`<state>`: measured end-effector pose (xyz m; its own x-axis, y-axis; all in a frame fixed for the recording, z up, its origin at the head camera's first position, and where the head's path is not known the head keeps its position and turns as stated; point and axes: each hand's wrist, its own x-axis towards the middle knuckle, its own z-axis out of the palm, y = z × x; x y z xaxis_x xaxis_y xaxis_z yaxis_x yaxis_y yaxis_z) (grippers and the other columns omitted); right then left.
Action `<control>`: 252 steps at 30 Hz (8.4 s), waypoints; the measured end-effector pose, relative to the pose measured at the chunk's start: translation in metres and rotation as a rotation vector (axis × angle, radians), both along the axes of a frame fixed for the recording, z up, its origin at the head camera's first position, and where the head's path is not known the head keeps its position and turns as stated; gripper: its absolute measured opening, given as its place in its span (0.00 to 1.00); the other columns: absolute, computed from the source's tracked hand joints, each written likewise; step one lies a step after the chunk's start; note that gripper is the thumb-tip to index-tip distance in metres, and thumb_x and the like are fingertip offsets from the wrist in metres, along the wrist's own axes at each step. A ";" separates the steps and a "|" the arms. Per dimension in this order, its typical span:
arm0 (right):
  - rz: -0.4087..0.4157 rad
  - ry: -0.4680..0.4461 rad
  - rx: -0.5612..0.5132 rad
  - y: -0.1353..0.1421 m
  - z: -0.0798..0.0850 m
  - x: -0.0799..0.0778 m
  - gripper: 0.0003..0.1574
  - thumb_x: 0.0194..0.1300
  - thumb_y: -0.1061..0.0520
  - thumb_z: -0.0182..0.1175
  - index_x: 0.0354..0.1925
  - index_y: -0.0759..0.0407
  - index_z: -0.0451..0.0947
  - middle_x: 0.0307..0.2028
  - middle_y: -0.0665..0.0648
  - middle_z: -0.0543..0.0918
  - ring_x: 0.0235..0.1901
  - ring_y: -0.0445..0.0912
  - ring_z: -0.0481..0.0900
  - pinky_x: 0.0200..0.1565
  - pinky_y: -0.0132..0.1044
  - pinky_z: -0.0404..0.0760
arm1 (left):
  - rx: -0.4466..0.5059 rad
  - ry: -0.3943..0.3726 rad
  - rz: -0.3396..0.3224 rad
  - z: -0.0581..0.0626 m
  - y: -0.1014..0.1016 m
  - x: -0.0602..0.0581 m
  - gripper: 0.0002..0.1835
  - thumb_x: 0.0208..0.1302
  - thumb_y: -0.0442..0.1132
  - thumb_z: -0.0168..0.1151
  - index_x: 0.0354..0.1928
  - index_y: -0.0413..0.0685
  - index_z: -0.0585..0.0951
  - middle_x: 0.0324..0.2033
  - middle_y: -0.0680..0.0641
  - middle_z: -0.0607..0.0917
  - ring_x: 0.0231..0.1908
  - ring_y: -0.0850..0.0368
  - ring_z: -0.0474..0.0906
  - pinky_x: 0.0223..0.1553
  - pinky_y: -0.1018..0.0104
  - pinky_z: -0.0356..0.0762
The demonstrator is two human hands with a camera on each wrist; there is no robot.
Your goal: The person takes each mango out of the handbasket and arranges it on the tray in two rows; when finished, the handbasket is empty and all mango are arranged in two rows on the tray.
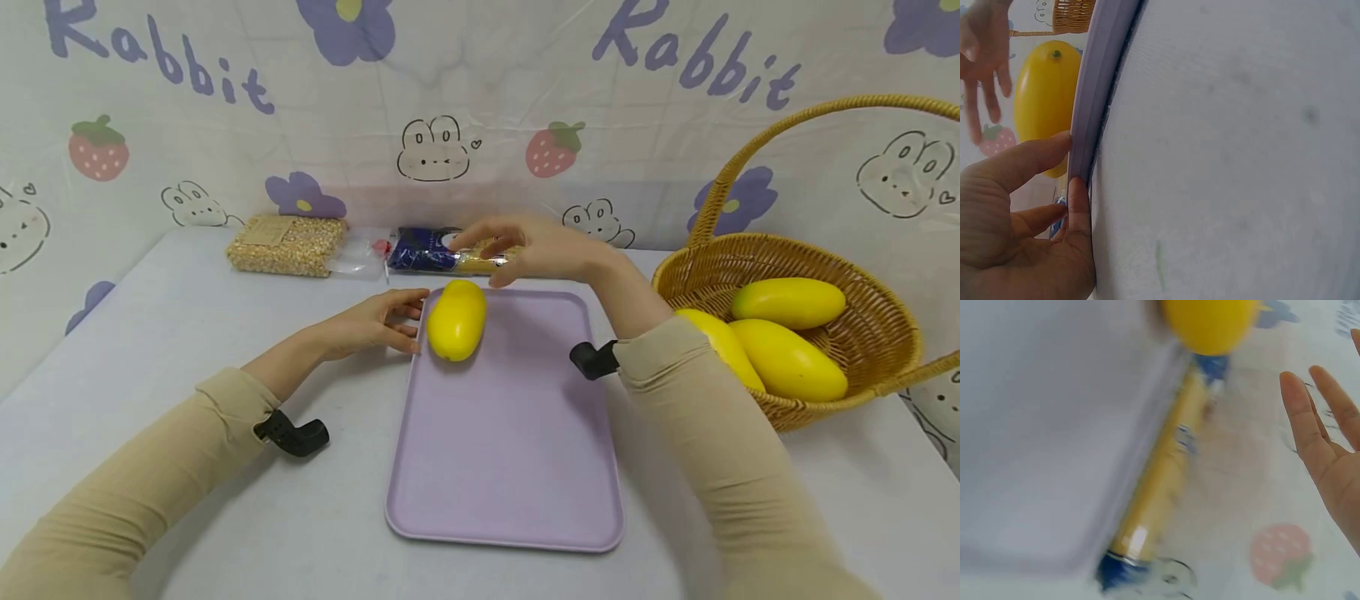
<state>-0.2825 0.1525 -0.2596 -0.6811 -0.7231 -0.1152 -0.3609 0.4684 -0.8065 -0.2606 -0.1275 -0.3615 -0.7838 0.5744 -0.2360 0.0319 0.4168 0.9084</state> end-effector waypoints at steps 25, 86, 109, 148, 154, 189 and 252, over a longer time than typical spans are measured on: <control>-0.378 0.307 0.009 0.166 0.071 0.022 0.31 0.69 0.60 0.58 0.69 0.49 0.68 0.62 0.40 0.77 0.55 0.31 0.76 0.45 0.14 0.74 | -0.005 -0.005 0.003 0.001 0.001 0.001 0.50 0.58 0.27 0.65 0.78 0.40 0.48 0.72 0.35 0.61 0.69 0.39 0.67 0.73 0.52 0.68; 0.054 -0.610 0.325 0.225 -0.017 -0.014 0.34 0.63 0.61 0.60 0.66 0.52 0.64 0.62 0.47 0.74 0.59 0.42 0.74 0.59 0.37 0.81 | -0.020 -0.010 0.004 0.002 0.001 0.001 0.50 0.58 0.28 0.65 0.78 0.41 0.48 0.72 0.35 0.61 0.69 0.38 0.67 0.74 0.52 0.67; 0.072 -0.584 0.349 0.215 -0.014 -0.012 0.34 0.60 0.61 0.63 0.61 0.61 0.60 0.57 0.54 0.74 0.53 0.46 0.76 0.55 0.37 0.82 | -0.017 -0.008 0.008 0.001 0.000 0.000 0.50 0.58 0.28 0.65 0.78 0.41 0.48 0.72 0.35 0.61 0.69 0.39 0.67 0.74 0.53 0.67; -0.126 -0.059 -0.132 0.116 0.041 0.013 0.34 0.70 0.66 0.49 0.71 0.48 0.60 0.54 0.52 0.76 0.44 0.47 0.82 0.45 0.40 0.89 | -0.015 -0.006 0.003 -0.001 -0.001 -0.001 0.50 0.58 0.28 0.65 0.78 0.41 0.48 0.71 0.34 0.62 0.69 0.38 0.67 0.74 0.53 0.67; -0.215 -0.156 -0.125 0.088 0.030 0.010 0.31 0.69 0.62 0.53 0.67 0.54 0.58 0.54 0.50 0.76 0.49 0.46 0.79 0.50 0.36 0.87 | -0.016 0.003 0.001 -0.001 -0.001 -0.001 0.50 0.58 0.29 0.65 0.78 0.40 0.48 0.71 0.34 0.62 0.69 0.39 0.68 0.74 0.53 0.67; -0.065 -0.427 0.329 0.036 -0.017 -0.018 0.32 0.64 0.48 0.57 0.63 0.59 0.68 0.52 0.55 0.75 0.44 0.47 0.73 0.44 0.33 0.77 | -0.026 0.006 0.004 0.002 0.000 0.001 0.50 0.57 0.29 0.66 0.78 0.40 0.49 0.71 0.35 0.62 0.69 0.39 0.67 0.74 0.52 0.67; -0.179 -0.146 0.304 0.018 -0.033 -0.023 0.36 0.66 0.43 0.61 0.67 0.55 0.68 0.68 0.61 0.70 0.65 0.56 0.70 0.62 0.54 0.80 | -0.008 0.017 -0.004 -0.001 0.000 0.000 0.49 0.58 0.27 0.65 0.78 0.39 0.48 0.72 0.34 0.61 0.70 0.38 0.66 0.73 0.53 0.69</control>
<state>-0.3054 0.1709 -0.2925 -0.7539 -0.5123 -0.4113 -0.1437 0.7395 -0.6576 -0.2605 -0.1273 -0.3622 -0.7856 0.5756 -0.2271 0.0488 0.4235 0.9046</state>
